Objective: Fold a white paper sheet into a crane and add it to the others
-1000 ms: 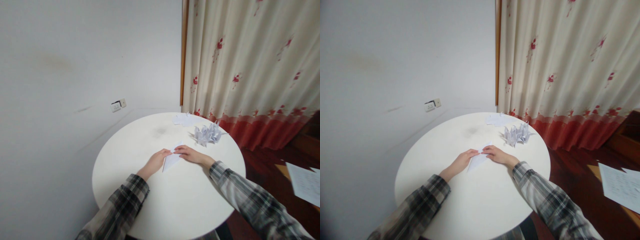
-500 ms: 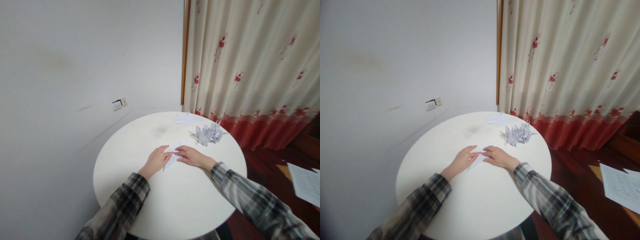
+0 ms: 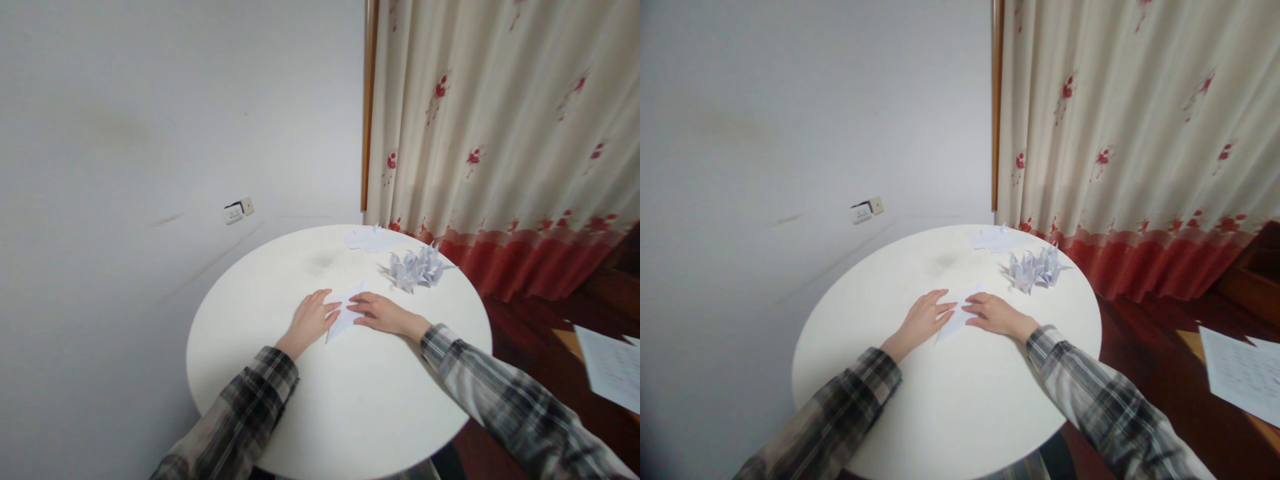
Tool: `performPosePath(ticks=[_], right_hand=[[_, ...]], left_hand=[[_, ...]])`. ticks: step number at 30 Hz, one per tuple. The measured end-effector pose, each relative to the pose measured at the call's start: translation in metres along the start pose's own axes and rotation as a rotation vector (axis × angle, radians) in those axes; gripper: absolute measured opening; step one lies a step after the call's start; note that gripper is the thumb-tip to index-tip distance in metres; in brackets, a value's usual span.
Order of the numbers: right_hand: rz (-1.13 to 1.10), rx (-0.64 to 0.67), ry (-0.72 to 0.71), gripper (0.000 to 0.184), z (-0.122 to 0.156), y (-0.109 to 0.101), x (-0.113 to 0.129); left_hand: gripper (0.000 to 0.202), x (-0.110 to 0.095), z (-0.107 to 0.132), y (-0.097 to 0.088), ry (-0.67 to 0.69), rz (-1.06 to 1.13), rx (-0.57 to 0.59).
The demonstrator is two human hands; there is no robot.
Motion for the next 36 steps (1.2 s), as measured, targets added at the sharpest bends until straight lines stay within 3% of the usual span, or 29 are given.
performPosePath(ticks=[19,36], right_hand=[[0.038,0.013,-0.003,0.039,-0.0012,0.0017,-0.0014],[0.123,0.014,-0.007,0.041,-0.0027,0.0025,0.0030]], left_hand=[[0.030,-0.0018,0.0001,-0.0027,0.020,-0.105,-0.043],[0.025,-0.0087,-0.0015,-0.0001,0.173,-0.096,0.011]])
Point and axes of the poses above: each hand's wrist, its own z-axis away from the middle knuckle, its own y-axis out of the palm, x = y × z, the point moved 2 cm from there along -z, towards the middle knuckle, and after that the axes turned 2 degrees about -x, right-handed, at the moved point
